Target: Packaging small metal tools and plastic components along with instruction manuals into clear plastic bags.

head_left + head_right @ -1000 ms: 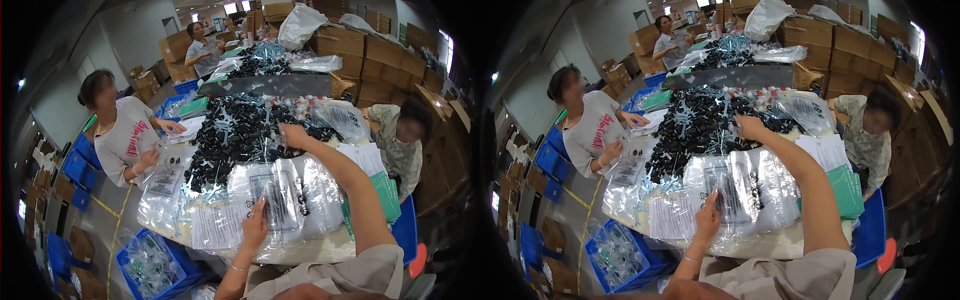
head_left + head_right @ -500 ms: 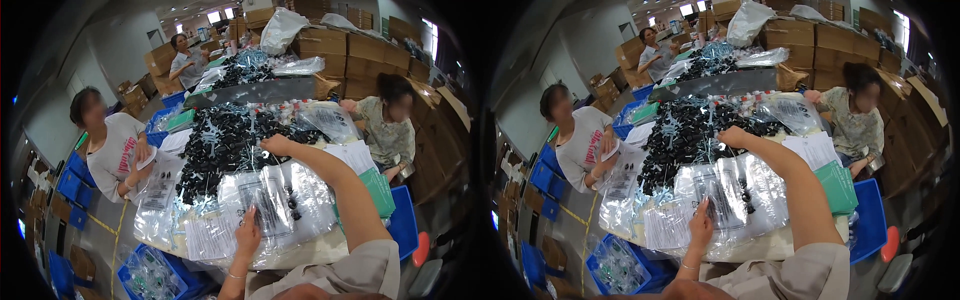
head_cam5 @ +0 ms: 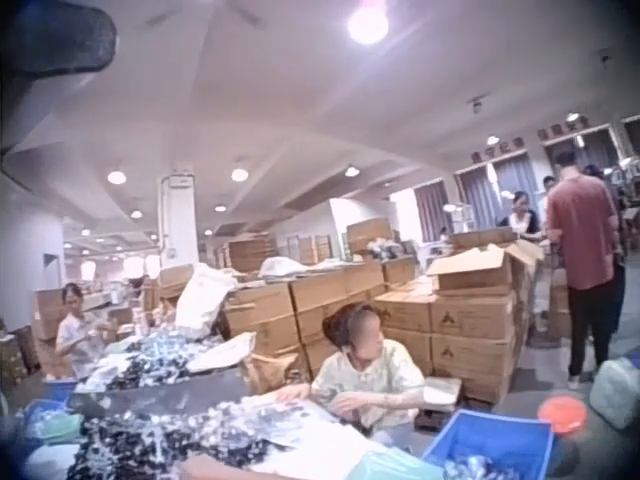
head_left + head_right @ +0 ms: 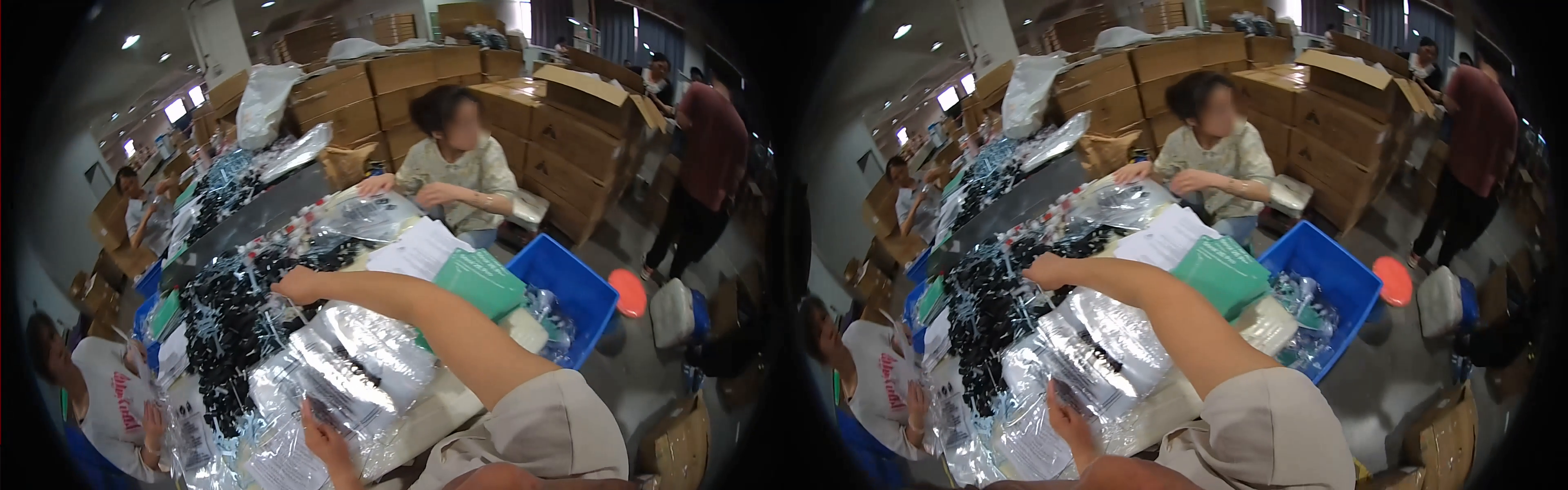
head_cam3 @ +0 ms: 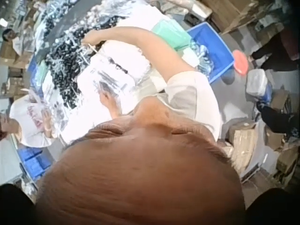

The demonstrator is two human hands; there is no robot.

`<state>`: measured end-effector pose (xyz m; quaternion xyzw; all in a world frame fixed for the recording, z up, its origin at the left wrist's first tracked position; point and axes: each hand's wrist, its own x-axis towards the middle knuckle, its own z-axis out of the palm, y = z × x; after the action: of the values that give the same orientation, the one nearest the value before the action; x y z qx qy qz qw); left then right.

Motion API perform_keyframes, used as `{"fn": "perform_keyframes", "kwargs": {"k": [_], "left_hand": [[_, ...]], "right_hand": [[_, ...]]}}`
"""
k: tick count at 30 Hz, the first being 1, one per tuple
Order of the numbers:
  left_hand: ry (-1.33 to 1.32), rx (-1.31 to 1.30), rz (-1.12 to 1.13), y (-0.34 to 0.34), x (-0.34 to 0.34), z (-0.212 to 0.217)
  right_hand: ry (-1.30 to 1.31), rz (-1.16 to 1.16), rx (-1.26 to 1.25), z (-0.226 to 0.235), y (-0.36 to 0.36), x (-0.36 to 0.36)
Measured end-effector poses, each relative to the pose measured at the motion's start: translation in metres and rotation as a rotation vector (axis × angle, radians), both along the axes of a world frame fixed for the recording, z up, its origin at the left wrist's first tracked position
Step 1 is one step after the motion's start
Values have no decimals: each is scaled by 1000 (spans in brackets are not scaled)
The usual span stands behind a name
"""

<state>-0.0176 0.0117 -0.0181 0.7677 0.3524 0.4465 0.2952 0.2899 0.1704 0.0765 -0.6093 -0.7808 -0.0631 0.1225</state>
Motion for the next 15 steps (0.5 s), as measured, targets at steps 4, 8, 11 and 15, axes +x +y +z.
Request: {"fn": "perform_keyframes", "kwargs": {"k": [4, 8, 11, 15], "left_hand": [[5, -154, -61, -2, 7, 19], [65, -217, -163, 7, 13, 29], [158, -183, -79, 1, 7, 65], [158, -47, -41, -2, 4, 81]], "right_hand": [[434, -235, -103, 9, -14, 19], [1272, 5, -472, 37, -62, 17], [1457, 55, -685, 71, -129, -38], [1413, -88, -957, 42, -180, -99]]}}
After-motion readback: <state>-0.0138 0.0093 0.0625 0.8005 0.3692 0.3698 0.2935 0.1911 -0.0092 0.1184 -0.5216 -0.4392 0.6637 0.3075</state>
